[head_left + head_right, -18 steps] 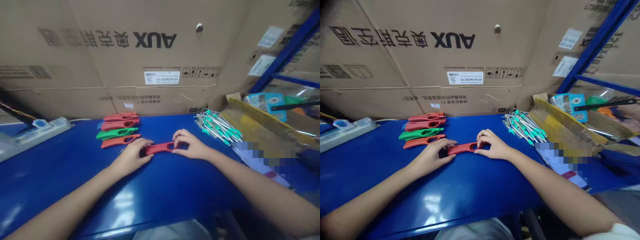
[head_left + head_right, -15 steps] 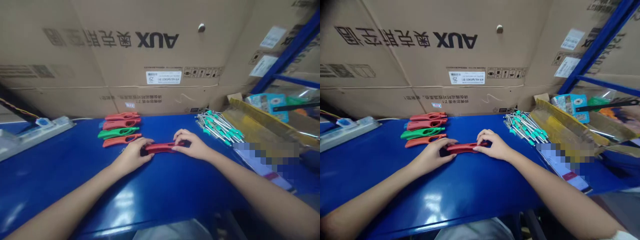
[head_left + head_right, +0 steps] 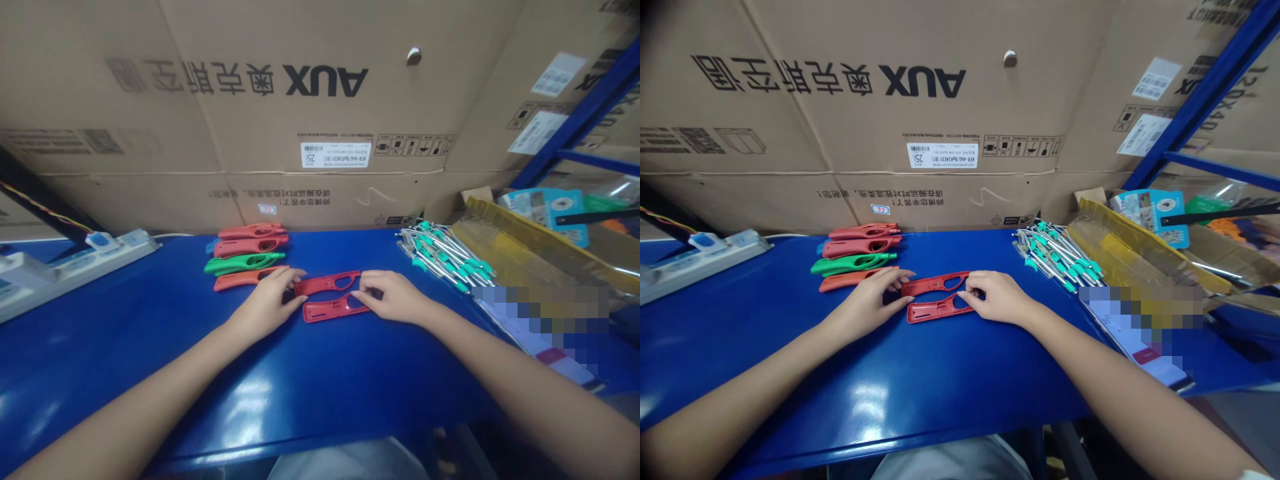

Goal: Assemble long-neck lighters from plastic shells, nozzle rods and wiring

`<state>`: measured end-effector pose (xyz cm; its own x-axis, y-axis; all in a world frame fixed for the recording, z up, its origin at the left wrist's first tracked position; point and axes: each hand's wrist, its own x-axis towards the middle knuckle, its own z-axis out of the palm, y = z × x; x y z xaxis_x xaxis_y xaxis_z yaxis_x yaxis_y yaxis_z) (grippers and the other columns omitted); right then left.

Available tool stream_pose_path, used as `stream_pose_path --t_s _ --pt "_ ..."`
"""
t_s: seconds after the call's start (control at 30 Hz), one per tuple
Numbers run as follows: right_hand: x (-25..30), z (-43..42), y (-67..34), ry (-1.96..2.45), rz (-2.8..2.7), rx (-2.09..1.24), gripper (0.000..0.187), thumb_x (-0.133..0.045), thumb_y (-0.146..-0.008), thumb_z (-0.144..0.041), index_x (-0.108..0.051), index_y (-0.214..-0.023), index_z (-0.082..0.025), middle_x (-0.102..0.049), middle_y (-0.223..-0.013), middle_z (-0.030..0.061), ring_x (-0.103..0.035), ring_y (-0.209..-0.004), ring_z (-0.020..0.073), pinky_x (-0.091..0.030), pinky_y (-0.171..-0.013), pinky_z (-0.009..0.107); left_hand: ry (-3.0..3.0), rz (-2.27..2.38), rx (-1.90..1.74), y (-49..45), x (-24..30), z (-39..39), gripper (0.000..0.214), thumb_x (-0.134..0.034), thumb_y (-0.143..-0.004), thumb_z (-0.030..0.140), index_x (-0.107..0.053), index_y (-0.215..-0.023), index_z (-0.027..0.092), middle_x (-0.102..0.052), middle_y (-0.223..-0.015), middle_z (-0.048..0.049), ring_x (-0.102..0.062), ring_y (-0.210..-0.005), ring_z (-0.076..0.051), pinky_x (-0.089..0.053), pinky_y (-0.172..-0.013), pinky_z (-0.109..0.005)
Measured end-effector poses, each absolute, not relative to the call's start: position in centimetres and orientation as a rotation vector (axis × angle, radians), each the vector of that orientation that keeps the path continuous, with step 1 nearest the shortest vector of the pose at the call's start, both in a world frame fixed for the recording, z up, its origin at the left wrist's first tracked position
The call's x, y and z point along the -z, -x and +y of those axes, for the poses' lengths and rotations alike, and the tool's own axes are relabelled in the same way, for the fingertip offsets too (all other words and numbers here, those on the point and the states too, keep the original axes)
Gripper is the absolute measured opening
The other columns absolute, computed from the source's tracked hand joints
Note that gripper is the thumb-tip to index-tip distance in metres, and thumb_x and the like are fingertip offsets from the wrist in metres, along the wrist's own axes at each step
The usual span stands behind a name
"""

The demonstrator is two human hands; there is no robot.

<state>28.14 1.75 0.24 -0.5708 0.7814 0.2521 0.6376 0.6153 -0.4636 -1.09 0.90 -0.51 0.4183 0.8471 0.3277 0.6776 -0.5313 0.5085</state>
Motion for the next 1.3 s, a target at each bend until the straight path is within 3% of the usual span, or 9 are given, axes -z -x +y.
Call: stream_pose_path --t_s 0.33,0.47,0.6,0.7,0.8,0.9,1.0,1.17,1.3 --pt "-0.1 1.8 -27.5 1.185 -2.457 -0.262 0.033 -0.062 -0.090 -0.034 -0.046 -0.065 -0.019 -0.058 -0.070 -0.0014 -0.052 -0.066 0.0122 -0.029 -0.058 0.024 -2.485 1.287 -0.769 1.0 0.2 0.7 0.034 -0.062 -0.091 0.020 -0.058 -0.124 0.019 -0.064 -0.112 -0.0074 -0.064 -0.102 -0.022 -0.055 -0.095 -0.040" --pt "0.1 1.9 -27.4 1.181 -2.431 -0.260 0.037 -0.062 -0.091 -0.038 -0.045 -0.064 -0.019 -0.057 -0.069 -0.0020 -0.051 -0.064 0.0112 -0.029 -0.057 0.024 -2.537 1.264 -0.763 0.6 -0.5 0.2 0.024 -0.058 -0.093 0.022 -0.063 -0.116 0.018 -0.062 -0.116 -0.0090 -0.061 -0.108 -0.024 -0.052 -0.098 -0.041" --pt "0.0 1.9 -27.1 1.202 -2.412 -0.263 0.037 -0.063 -0.091 -0.040 -0.047 -0.065 -0.019 -0.057 -0.070 -0.0023 -0.051 -0.065 0.0110 -0.029 -0.058 0.024 -2.620 1.198 -0.763 0.2 -0.8 -0.3 0.020 -0.055 -0.097 0.028 -0.067 -0.110 0.019 -0.063 -0.116 -0.0090 -0.059 -0.109 -0.025 -0.050 -0.100 -0.044" --pt "-0.2 1.8 -26.9 1.211 -2.421 -0.271 0.037 -0.062 -0.092 -0.040 -0.048 -0.065 -0.019 -0.059 -0.072 -0.0018 -0.053 -0.067 0.0111 -0.031 -0.059 0.024 -2.641 1.127 -0.736 -0.1 -0.9 -0.8 0.029 -0.056 -0.098 0.036 -0.065 -0.121 0.021 -0.063 -0.121 -0.0090 -0.059 -0.113 -0.025 -0.048 -0.103 -0.044" --pt "-0.8 1.4 -26.8 1.268 -2.422 -0.282 0.033 -0.058 -0.096 -0.041 -0.054 -0.072 -0.019 -0.063 -0.080 -0.0003 -0.056 -0.073 0.0126 -0.034 -0.062 0.025 -2.669 1.051 -0.658 -0.2 -0.9 -1.2 0.041 -0.060 -0.095 0.043 -0.060 -0.131 0.023 -0.061 -0.130 -0.0092 -0.058 -0.120 -0.026 -0.047 -0.107 -0.043" --pt "-1.9 0.5 -26.7 1.350 -2.442 -0.264 0.023 -0.055 -0.098 -0.042 -0.063 -0.096 -0.021 -0.067 -0.097 0.0041 -0.061 -0.087 0.0179 -0.042 -0.070 0.028 -2.696 1.013 -0.574 -0.3 -0.8 -1.3 0.040 -0.058 -0.096 0.044 -0.062 -0.131 0.024 -0.062 -0.133 -0.0095 -0.059 -0.121 -0.027 -0.049 -0.105 -0.043" --pt "-3.2 -1.0 -27.3 1.427 -2.438 -0.063 0.035 -0.054 -0.098 -0.044 -0.059 -0.122 -0.018 -0.066 -0.114 0.0119 -0.060 -0.105 0.0276 -0.048 -0.083 0.038 -2.705 1.017 -0.549 -0.2 -0.6 -1.2 0.037 -0.055 -0.097 0.041 -0.063 -0.129 0.025 -0.065 -0.131 -0.0092 -0.062 -0.118 -0.027 -0.052 -0.103 -0.043" --pt "-3.7 -5.3 -32.3 1.705 -2.051 0.171 0.035 -0.051 -0.097 -0.042 -0.056 -0.121 -0.018 -0.063 -0.118 0.0158 -0.057 -0.112 0.0331 -0.047 -0.096 0.049 -2.732 1.050 -0.520 0.2 -0.5 -0.9 0.037 -0.053 -0.097 0.041 -0.065 -0.128 0.025 -0.066 -0.130 -0.0086 -0.064 -0.116 -0.028 -0.054 -0.100 -0.044" --pt "-2.1 -9.9 -39.4 2.260 -1.728 0.328 0.073 -0.064 -0.078 -0.068 -0.053 -0.121 -0.011 -0.059 -0.112 0.0239 -0.058 -0.105 0.0424 -0.049 -0.087 0.054 -2.757 1.052 -0.562 0.4 -0.3 -0.7 0.036 -0.055 -0.095 0.042 -0.067 -0.125 0.026 -0.067 -0.129 -0.0085 -0.066 -0.114 -0.029 -0.056 -0.097 -0.042"
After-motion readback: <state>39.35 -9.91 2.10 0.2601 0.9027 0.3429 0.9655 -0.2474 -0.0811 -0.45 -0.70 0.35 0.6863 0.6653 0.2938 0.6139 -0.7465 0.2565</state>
